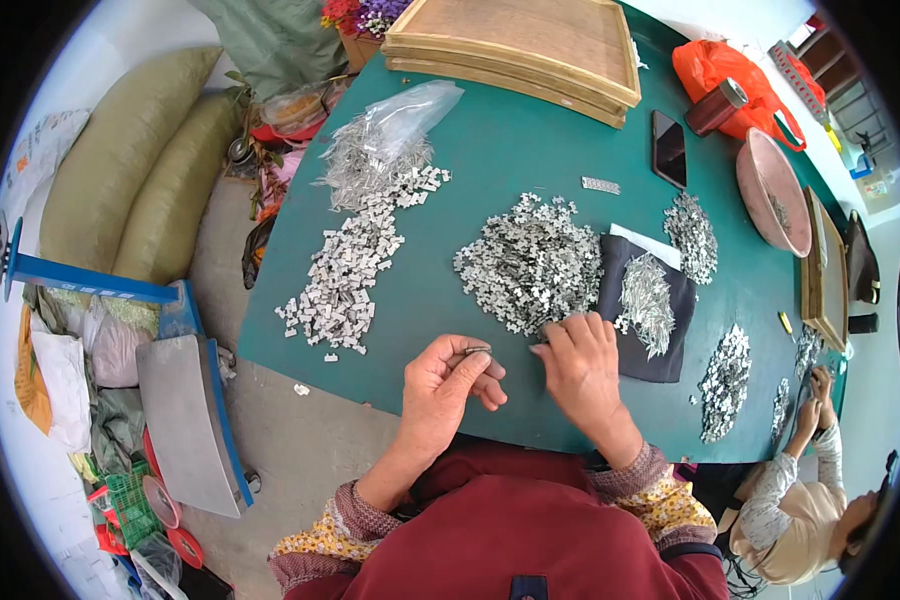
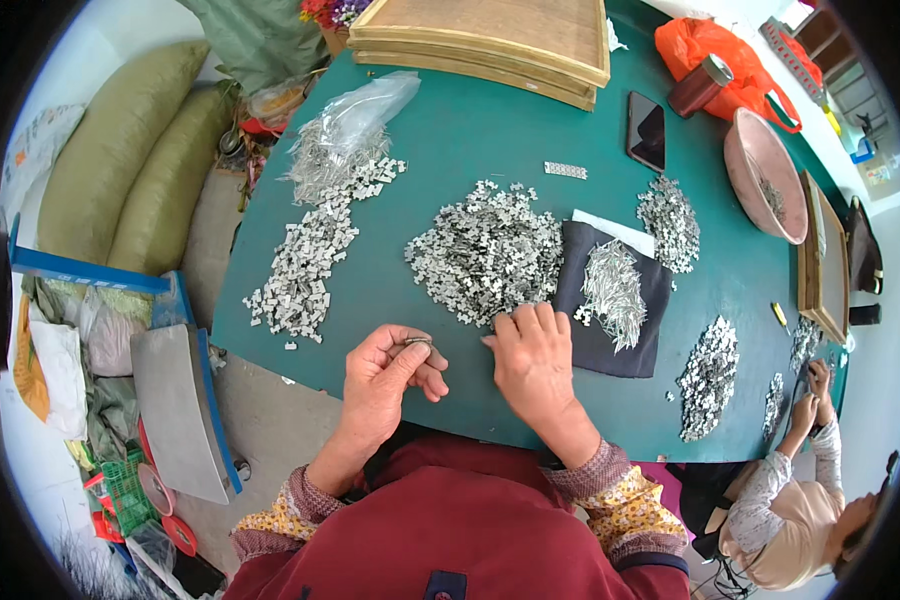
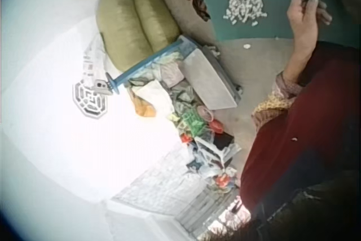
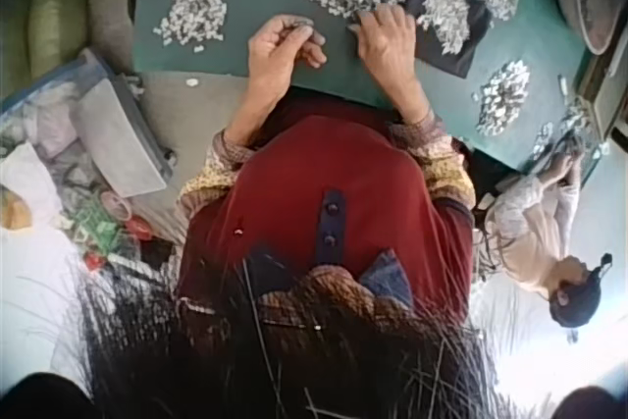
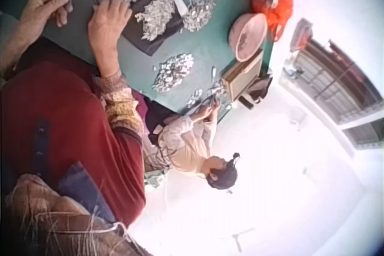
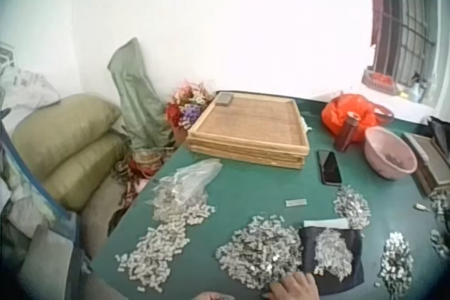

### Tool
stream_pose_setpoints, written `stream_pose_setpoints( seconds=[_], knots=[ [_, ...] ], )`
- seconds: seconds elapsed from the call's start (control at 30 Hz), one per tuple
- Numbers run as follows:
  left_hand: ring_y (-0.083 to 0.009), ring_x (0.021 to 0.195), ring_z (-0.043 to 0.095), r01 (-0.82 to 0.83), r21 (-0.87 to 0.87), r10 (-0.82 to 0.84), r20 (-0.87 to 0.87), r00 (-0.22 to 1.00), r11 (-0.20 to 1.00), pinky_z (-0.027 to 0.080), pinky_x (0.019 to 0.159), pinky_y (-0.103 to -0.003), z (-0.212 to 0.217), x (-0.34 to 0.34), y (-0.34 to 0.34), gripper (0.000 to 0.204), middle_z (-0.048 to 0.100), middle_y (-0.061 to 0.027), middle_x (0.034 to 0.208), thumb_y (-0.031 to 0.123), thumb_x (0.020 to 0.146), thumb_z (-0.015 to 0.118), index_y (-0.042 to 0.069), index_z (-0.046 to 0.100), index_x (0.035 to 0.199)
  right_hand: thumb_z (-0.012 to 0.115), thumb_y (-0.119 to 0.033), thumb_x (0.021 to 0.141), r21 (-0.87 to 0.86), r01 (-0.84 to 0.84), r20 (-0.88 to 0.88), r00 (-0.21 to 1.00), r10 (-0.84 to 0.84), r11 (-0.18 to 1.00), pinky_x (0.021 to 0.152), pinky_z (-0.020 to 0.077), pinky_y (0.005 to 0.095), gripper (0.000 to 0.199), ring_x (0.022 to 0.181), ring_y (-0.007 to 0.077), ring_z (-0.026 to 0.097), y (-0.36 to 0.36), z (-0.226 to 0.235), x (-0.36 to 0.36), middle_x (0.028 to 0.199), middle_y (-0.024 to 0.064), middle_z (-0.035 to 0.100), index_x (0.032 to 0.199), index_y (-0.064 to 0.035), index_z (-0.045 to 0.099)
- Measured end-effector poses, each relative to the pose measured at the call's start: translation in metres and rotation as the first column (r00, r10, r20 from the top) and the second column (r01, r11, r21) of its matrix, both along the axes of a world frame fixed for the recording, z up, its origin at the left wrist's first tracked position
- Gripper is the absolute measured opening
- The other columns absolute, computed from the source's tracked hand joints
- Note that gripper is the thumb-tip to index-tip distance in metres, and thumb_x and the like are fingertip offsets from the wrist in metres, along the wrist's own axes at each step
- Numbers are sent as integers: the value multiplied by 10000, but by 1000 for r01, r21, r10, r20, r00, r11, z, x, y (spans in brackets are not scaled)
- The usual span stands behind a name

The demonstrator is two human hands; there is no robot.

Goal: The person picks up small metal pieces and fits them together by hand to form a chain, placing the finished units into a stack. They then pause to adjust a wrist strap before resuming the assembly of the metal chains.

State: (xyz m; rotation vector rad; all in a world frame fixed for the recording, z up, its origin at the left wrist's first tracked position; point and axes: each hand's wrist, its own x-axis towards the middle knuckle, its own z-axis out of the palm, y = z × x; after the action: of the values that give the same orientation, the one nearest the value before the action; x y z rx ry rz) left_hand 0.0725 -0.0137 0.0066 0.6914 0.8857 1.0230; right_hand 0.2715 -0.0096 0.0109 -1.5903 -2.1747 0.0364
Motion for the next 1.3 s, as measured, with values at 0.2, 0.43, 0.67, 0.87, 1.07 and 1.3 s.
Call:
stream_pose_setpoints(
  seconds=[0.2,0.43,0.67,0.87,1.07,1.3],
  knots=[
    [-202,629,675,-18,-44,18,12,1000,999,549,548,-299,1,-2,-2,134,689,-170,868,50,991,551,-57,583,1064,598,-15,657,29,-77,168,983,71,997,717,382,403,165,797,285,479,2,-6,-5,820,116,481,816,-38,562],
    [-197,633,675,-5,-40,7,38,999,999,547,553,-297,-2,0,-2,130,691,-163,876,53,992,552,-45,588,1069,594,-57,719,-73,-174,265,946,187,982,745,378,384,170,836,266,485,-3,5,-1,845,111,490,884,-20,575],
    [-194,622,670,-4,-32,5,40,999,999,538,541,-293,-3,1,-6,129,691,-163,873,52,991,555,-42,589,1071,595,-73,731,-94,-163,274,944,183,982,753,374,386,191,854,255,481,-5,3,-2,875,105,493,915,-23,583],
    [-192,609,665,-16,-33,17,29,999,999,531,531,-290,-3,1,-7,125,690,-161,862,51,990,554,-41,592,1066,617,0,727,-80,-168,116,977,177,983,755,381,401,247,851,279,503,-3,3,5,889,93,538,973,-24,622],
    [-186,606,663,-33,-22,33,25,999,999,527,529,-283,-3,-2,-4,119,691,-156,861,53,989,560,-30,597,1066,710,-79,786,-155,-289,-197,946,257,945,697,399,389,108,773,260,507,-35,16,8,800,68,520,864,-61,637],
    [-179,612,663,-2,-19,3,47,999,1000,531,534,-284,-4,0,-5,118,691,-150,860,52,988,564,-28,597,1068,727,-147,808,-190,-161,27,985,169,969,668,415,401,182,738,272,494,-65,-1,-8,779,90,486,793,-62,567]
  ],
)
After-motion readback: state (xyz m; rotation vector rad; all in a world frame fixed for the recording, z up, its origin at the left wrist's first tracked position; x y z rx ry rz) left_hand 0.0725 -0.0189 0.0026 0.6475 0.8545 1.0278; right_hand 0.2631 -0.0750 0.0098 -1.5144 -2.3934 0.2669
